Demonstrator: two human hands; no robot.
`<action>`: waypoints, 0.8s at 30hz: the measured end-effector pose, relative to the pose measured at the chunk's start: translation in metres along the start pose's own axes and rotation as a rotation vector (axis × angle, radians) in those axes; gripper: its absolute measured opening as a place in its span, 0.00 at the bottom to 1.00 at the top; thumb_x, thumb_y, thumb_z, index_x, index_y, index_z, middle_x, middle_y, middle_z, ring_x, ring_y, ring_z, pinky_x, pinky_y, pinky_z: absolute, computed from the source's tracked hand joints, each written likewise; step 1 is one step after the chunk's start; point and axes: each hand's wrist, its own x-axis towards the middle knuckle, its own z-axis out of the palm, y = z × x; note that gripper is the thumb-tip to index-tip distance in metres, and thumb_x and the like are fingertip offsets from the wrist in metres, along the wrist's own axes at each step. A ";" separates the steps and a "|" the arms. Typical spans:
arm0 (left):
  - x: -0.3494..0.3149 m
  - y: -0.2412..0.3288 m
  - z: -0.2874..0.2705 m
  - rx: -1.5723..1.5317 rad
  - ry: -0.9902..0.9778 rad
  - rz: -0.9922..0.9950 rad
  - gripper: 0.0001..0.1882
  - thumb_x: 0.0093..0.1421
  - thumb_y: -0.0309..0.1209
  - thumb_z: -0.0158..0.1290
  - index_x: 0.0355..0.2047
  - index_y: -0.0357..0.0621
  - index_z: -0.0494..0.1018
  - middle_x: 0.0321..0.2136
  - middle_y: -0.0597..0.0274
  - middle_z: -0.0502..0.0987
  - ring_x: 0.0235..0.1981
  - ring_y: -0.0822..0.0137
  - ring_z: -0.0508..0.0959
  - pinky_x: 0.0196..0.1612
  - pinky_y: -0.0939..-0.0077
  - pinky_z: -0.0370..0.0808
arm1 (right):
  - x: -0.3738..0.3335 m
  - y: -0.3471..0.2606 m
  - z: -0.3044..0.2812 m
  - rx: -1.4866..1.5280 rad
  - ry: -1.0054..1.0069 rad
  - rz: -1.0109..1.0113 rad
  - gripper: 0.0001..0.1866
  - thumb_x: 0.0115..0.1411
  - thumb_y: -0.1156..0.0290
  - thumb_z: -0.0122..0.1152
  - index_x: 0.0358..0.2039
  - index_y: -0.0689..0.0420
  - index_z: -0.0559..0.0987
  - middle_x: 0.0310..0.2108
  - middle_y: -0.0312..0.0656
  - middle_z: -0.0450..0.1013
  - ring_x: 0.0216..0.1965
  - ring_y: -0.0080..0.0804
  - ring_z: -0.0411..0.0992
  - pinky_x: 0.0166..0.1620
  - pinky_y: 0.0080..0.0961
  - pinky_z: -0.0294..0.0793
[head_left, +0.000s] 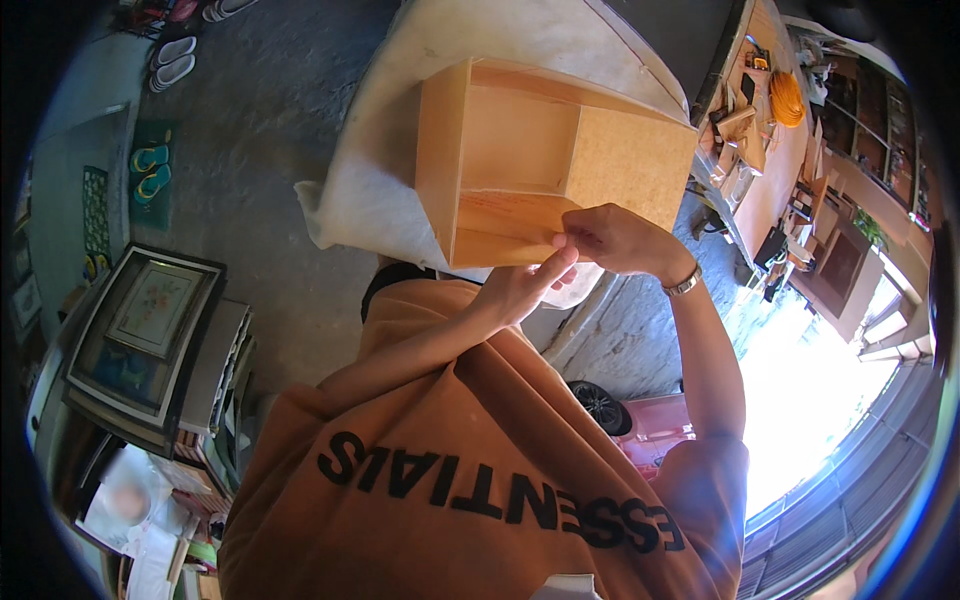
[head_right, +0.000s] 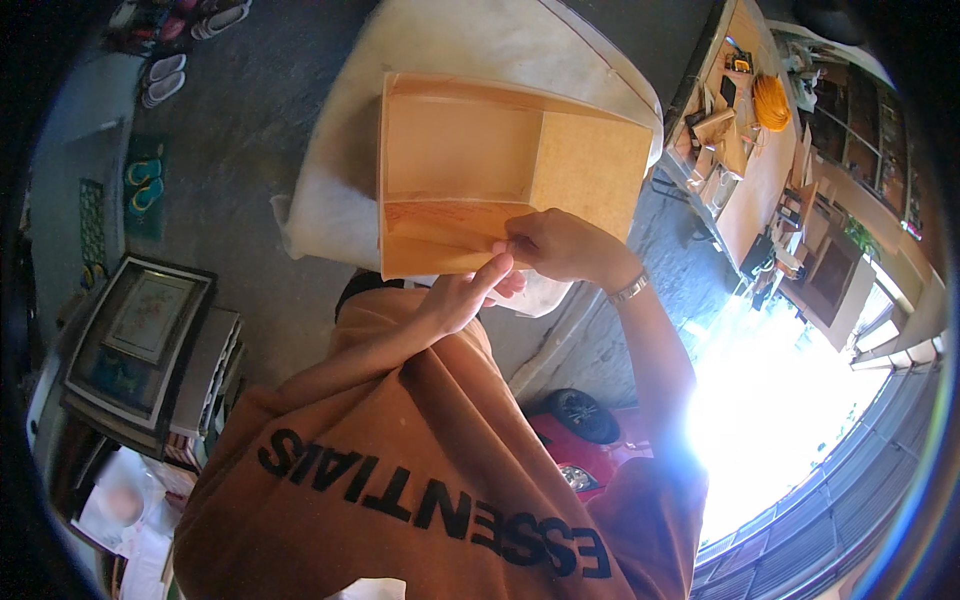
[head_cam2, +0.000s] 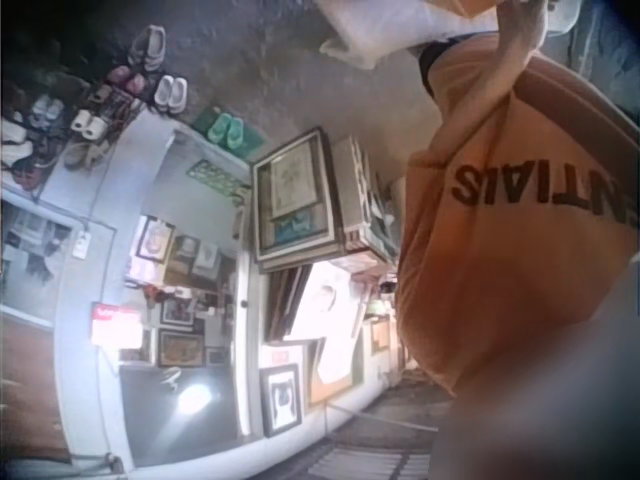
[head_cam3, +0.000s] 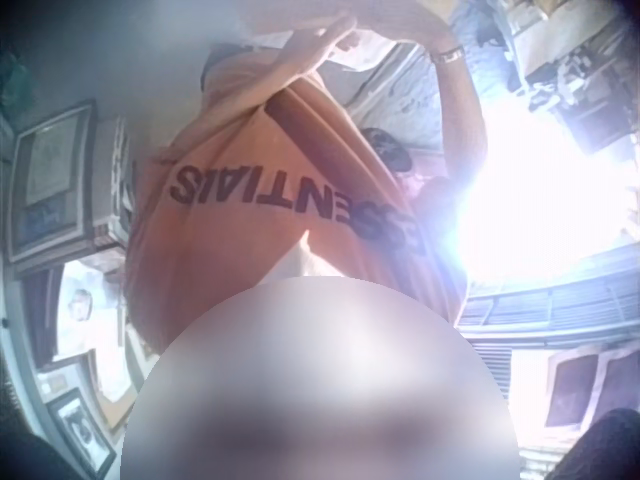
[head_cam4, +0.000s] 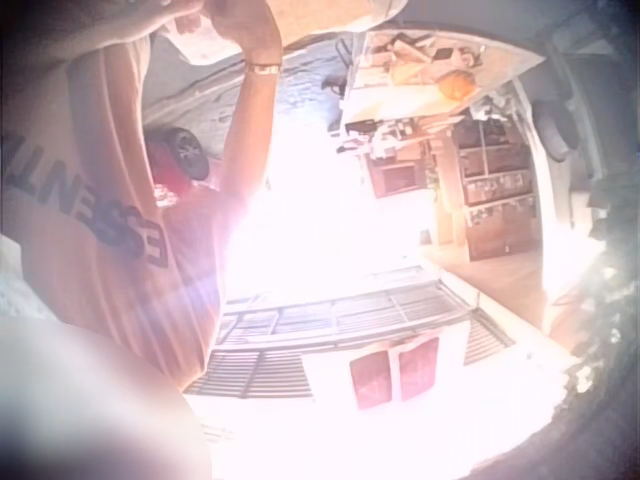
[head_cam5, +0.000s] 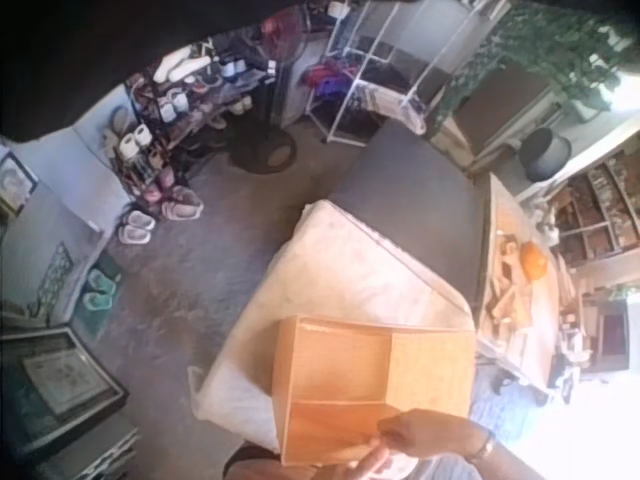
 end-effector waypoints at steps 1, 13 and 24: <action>0.001 -0.002 0.000 0.023 0.013 0.026 0.31 0.67 0.61 0.49 0.44 0.42 0.77 0.36 0.60 0.83 0.37 0.71 0.81 0.36 0.74 0.77 | 0.003 0.003 0.000 -0.003 -0.001 -0.040 0.21 0.68 0.53 0.56 0.33 0.61 0.78 0.28 0.53 0.76 0.31 0.51 0.74 0.39 0.41 0.73; 0.007 -0.026 -0.004 0.014 0.026 0.130 0.26 0.67 0.46 0.57 0.54 0.36 0.73 0.47 0.56 0.79 0.48 0.63 0.77 0.52 0.67 0.73 | 0.031 0.026 -0.014 -0.067 -0.119 -0.161 0.18 0.71 0.54 0.53 0.38 0.57 0.79 0.31 0.50 0.77 0.37 0.49 0.74 0.44 0.41 0.71; 0.007 -0.023 -0.009 0.098 0.032 0.171 0.25 0.66 0.46 0.57 0.52 0.37 0.75 0.46 0.56 0.80 0.47 0.61 0.78 0.51 0.65 0.73 | 0.035 0.025 -0.023 0.034 0.064 -0.186 0.24 0.69 0.49 0.56 0.35 0.61 0.79 0.27 0.50 0.76 0.32 0.46 0.74 0.40 0.39 0.72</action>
